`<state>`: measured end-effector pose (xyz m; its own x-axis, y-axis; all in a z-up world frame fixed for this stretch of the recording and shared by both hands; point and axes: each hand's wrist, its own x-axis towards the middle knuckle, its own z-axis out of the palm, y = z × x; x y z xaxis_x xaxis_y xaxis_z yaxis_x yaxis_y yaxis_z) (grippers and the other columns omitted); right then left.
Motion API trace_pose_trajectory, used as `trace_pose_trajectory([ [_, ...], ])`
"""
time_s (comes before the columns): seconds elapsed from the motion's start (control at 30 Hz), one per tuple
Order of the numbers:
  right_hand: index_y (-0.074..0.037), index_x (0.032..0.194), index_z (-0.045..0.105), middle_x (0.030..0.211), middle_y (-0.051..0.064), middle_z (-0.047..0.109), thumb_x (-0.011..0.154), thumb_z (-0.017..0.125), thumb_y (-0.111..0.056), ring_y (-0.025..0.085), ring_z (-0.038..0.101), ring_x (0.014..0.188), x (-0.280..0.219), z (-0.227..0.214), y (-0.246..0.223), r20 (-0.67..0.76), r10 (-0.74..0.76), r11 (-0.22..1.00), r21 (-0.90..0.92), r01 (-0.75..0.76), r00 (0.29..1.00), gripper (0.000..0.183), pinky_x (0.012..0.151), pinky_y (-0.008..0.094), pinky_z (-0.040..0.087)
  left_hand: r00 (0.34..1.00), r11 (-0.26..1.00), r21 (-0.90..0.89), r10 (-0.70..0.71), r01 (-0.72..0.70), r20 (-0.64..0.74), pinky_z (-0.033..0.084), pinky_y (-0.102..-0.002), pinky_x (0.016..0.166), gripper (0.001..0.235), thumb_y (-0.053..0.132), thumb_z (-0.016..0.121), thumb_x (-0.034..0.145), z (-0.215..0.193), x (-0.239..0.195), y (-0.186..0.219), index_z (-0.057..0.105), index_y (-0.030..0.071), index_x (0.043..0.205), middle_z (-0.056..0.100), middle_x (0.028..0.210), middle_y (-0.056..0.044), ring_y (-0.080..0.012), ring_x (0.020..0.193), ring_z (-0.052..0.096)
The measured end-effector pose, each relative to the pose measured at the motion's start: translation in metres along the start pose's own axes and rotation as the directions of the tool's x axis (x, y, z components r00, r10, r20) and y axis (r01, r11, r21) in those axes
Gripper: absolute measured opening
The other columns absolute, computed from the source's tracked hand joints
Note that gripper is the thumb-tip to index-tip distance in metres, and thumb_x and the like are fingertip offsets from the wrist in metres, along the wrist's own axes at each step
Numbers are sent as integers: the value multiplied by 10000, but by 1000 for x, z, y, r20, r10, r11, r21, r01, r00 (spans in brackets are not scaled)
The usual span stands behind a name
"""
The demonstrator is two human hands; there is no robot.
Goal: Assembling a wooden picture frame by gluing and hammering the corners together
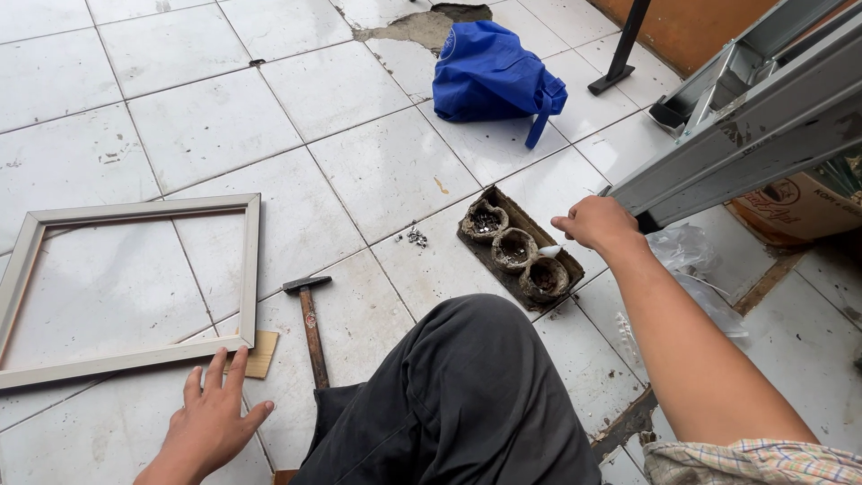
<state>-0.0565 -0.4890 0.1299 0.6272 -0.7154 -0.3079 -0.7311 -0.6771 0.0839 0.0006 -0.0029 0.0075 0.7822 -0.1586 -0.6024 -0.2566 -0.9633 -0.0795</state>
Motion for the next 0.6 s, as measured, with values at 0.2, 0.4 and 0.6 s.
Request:
trace_pose_trajectory([
  [0.2,-59,913,644,937,114,633,949,272,-433,293,580,873,-17,-10,-49,-91,-48,988,144,60,995,529,766,438,430,1000,1000,-7,-5,5,-11,366,-532,971,828,546,485,759,-7,-5,5,5,298,1386,-36,1495,-23,-330,1362,44],
  [0.4,-122,822,594,799,43,629,925,362,-377,235,584,767,-22,10,-128,-83,-339,926,146,348,937,360,706,391,427,999,1000,-18,3,-4,-51,408,-522,923,852,525,488,758,-10,-7,1,6,231,1397,-5,1489,-72,-358,1352,60],
  [0.6,-219,925,653,873,-22,619,814,540,-174,161,585,794,-18,40,-184,-16,-602,798,6,602,798,165,704,320,455,998,999,-14,-51,51,25,397,-514,926,823,517,469,784,-14,-9,-1,0,237,1399,-41,1494,-13,-326,1364,27],
])
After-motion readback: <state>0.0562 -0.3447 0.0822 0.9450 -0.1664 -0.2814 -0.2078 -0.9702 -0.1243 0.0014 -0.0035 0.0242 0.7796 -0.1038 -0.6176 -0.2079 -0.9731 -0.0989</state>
